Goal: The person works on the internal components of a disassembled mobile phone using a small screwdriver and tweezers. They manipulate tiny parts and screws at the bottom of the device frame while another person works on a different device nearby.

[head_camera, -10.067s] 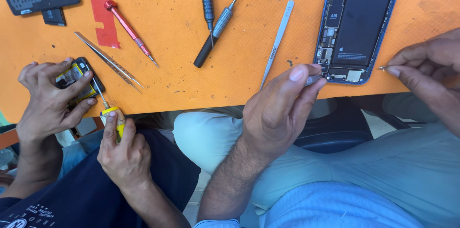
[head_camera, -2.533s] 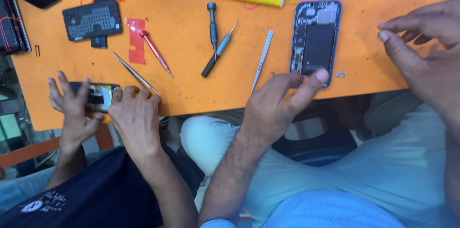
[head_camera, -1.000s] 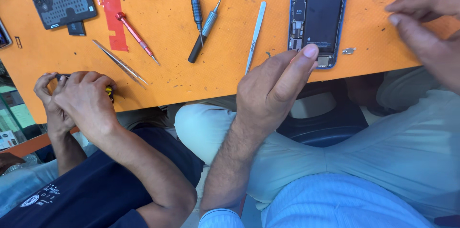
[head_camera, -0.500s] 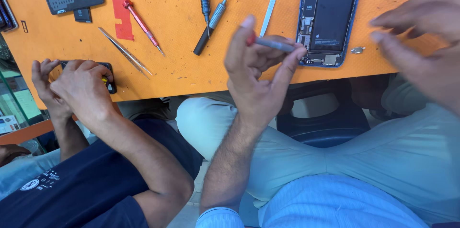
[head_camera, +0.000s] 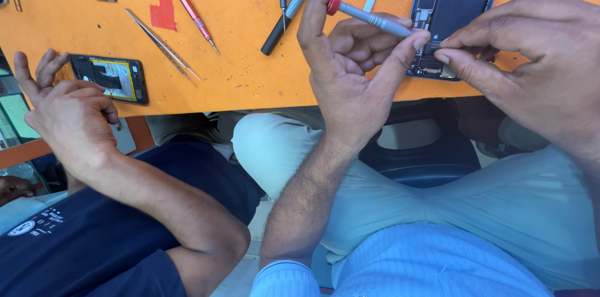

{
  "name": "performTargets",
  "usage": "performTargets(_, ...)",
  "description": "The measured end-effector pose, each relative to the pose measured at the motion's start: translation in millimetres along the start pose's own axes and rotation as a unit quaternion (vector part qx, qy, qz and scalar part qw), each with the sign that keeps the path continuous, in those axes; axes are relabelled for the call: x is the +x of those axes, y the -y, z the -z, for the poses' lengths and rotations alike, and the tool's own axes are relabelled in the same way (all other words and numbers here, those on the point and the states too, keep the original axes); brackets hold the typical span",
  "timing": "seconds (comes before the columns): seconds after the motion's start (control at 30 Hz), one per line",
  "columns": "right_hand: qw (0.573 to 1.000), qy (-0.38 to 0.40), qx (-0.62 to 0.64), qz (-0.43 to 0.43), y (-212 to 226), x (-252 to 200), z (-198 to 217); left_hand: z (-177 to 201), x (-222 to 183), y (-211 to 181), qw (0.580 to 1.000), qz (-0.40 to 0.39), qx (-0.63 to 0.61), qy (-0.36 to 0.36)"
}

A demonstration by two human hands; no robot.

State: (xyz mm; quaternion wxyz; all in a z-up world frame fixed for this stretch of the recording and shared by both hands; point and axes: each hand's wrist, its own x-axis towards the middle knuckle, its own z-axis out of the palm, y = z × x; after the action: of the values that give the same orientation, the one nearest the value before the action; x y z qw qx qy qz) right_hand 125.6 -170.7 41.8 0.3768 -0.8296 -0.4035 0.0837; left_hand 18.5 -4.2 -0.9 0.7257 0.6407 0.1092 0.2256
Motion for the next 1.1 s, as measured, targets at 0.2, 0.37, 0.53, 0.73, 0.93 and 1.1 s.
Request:
performTargets(0.2,1.000,0.007,-0.027,-0.003,-68.2,-35.6,-9.9,6.6,-0.9,-10.1,0.999,0.000,-0.015,-0.034)
performTargets(0.37,0.993,0.042,-0.017,-0.106,-181.2,-74.0,-9.7,19.2,-5.4,-43.7,0.994,-0.026,0.020,-0.108)
performTargets(0.53,0.995,0.022,-0.029,-0.089,-151.3,-85.4,3.1,16.9,-40.6,-106.4,0.974,0.026,0.070,-0.212)
performTargets(0.73,0.984,-0.004,-0.063,-0.164,-163.7,-105.6,4.8,24.5,-34.7,-113.8,0.976,-0.062,0.104,-0.180)
performTargets(0.93,0.990,0.048,-0.001,-0.130,-199.9,-95.0,-8.8,40.0,-31.6,-149.5,0.963,-0.043,0.219,-0.149)
performTargets(1.1,0.992,0.009,-0.113,-0.054,-40.7,-16.3,-2.7,41.7,-17.0,-140.4,0.971,-0.044,0.146,-0.185)
